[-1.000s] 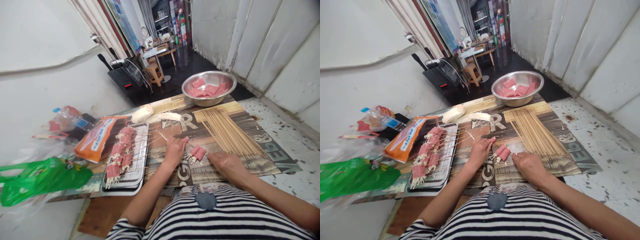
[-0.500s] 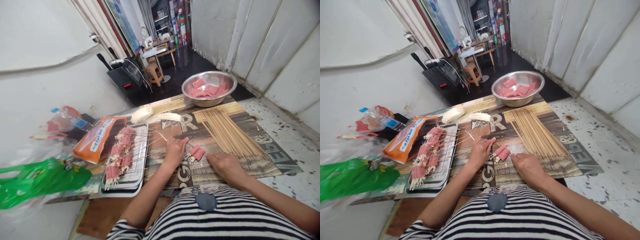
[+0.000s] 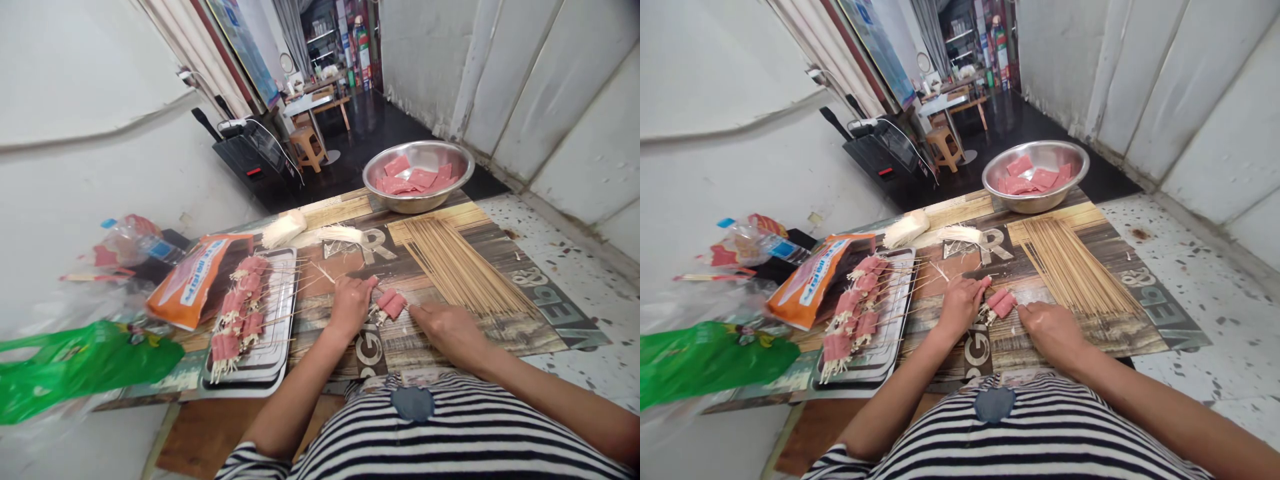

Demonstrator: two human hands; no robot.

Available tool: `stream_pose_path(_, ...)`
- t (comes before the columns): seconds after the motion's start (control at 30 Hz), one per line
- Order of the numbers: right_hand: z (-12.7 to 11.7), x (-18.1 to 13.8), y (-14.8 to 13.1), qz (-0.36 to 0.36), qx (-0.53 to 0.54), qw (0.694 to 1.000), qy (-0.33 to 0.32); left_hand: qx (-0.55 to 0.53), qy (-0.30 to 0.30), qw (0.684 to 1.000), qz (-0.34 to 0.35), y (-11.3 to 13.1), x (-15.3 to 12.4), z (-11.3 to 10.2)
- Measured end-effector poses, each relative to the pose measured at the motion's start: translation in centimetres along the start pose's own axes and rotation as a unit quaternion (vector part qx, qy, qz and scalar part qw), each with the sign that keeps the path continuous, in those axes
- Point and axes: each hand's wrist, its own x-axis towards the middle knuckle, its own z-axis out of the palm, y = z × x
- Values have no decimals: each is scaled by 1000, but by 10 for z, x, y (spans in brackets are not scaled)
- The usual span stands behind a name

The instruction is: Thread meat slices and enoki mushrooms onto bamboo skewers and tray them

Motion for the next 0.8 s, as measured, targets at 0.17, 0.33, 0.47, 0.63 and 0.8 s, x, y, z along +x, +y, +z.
stream_pose_path(0.17, 0, 11, 1, -12, -3, 1000, 9, -18, -12, 1000, -2, -1, 0, 1)
stream_pose_path(0.33, 9, 24, 7, -36, -8, 999, 35, -37, -37, 999, -13, -3, 0, 0)
stream_pose_path(0.47, 13, 31, 12, -58, -9, 998, 30, -47, -71, 996, -13, -6, 2, -5)
stream_pose_path(0.63, 11, 33, 8, -51, -9, 998, 21, -58, -33, 996, -51, 4, -4, -7)
stream_pose_path(0.8, 14, 32, 17, 6, 18, 1000, 7, -53, 38, 991, -118, 22, -10, 0)
